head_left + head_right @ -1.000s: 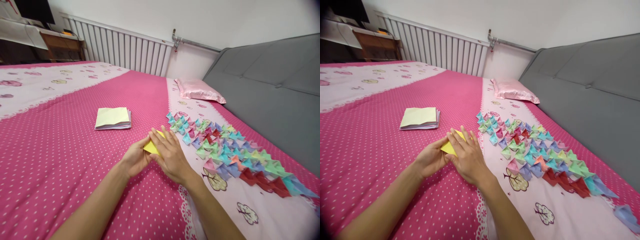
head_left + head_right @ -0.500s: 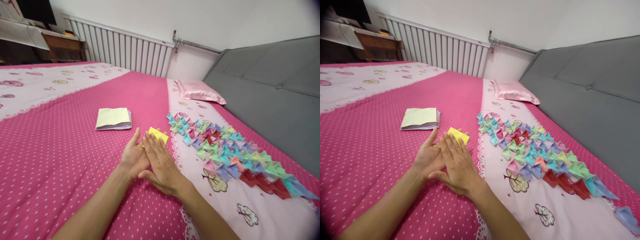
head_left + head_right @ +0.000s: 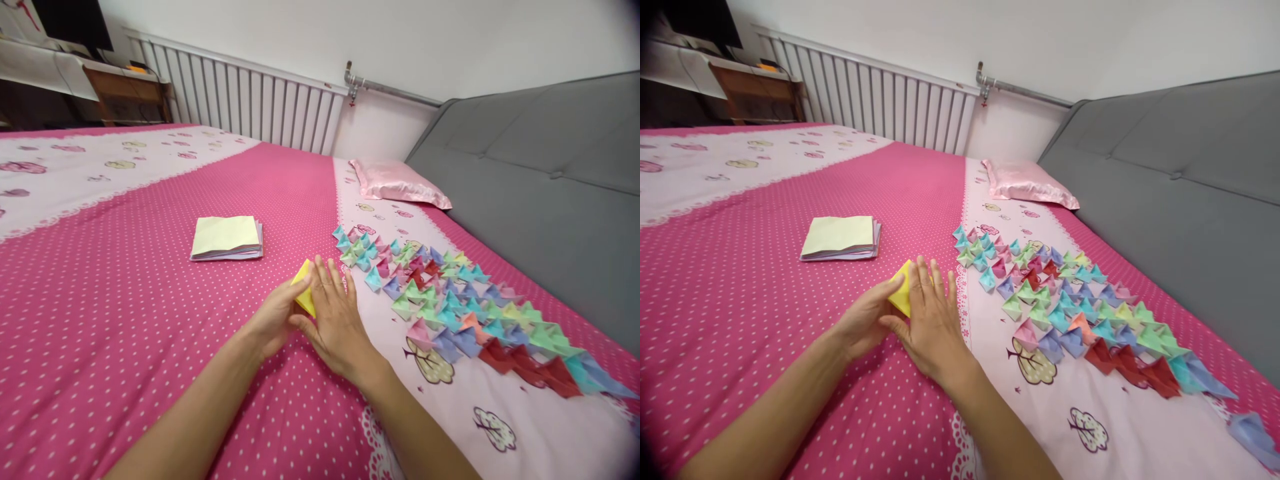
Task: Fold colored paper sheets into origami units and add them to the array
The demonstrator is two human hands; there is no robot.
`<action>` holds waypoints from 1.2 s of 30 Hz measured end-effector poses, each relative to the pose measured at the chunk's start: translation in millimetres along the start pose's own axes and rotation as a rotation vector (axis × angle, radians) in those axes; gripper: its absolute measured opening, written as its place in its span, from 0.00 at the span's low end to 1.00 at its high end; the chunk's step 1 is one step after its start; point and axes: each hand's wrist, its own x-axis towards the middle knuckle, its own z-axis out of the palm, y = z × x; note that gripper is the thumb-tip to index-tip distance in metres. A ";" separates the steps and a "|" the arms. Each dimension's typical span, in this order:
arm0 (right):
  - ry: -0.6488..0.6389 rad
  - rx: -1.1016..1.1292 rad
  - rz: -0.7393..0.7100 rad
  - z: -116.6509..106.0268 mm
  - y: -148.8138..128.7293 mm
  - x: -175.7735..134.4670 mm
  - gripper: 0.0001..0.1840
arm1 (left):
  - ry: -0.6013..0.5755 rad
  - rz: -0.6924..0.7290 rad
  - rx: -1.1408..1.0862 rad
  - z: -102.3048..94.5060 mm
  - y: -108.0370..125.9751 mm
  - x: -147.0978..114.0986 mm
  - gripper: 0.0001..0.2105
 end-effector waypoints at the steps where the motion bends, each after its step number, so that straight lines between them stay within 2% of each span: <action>1: -0.007 0.003 0.020 -0.3 1.1 0.0 0.40 | 0.035 0.010 0.068 -0.8 -1.5 0.9 0.11; 4: -0.033 0.026 0.029 -4.3 7.4 0.7 0.42 | 0.092 0.023 0.149 -3.8 -3.4 4.3 0.09; 9: -0.053 0.149 -0.021 -24.9 24.9 3.1 0.46 | 0.272 0.065 0.094 -8.0 3.7 8.8 0.07; 11: -0.065 0.225 -0.018 -34.5 30.6 3.3 0.45 | 0.307 0.049 0.088 -8.7 6.6 9.1 0.07; 15: -0.063 0.327 0.002 -45.7 35.0 2.9 0.37 | 0.275 0.000 0.118 -8.7 8.0 8.0 0.08; 19: -0.044 0.381 0.026 -46.8 34.4 3.2 0.27 | 0.250 -0.033 0.127 -8.1 7.3 7.2 0.08; 24: -0.009 0.456 0.048 -46.6 35.7 3.5 0.19 | 0.236 -0.054 0.098 -7.0 8.1 6.6 0.08; 30: 0.013 0.480 0.060 -47.3 37.4 3.6 0.15 | 0.217 -0.064 0.057 -6.3 8.5 5.5 0.07; 36: -0.010 0.527 0.067 -46.2 34.3 3.1 0.16 | 0.245 -0.047 0.114 -6.4 7.7 5.0 0.07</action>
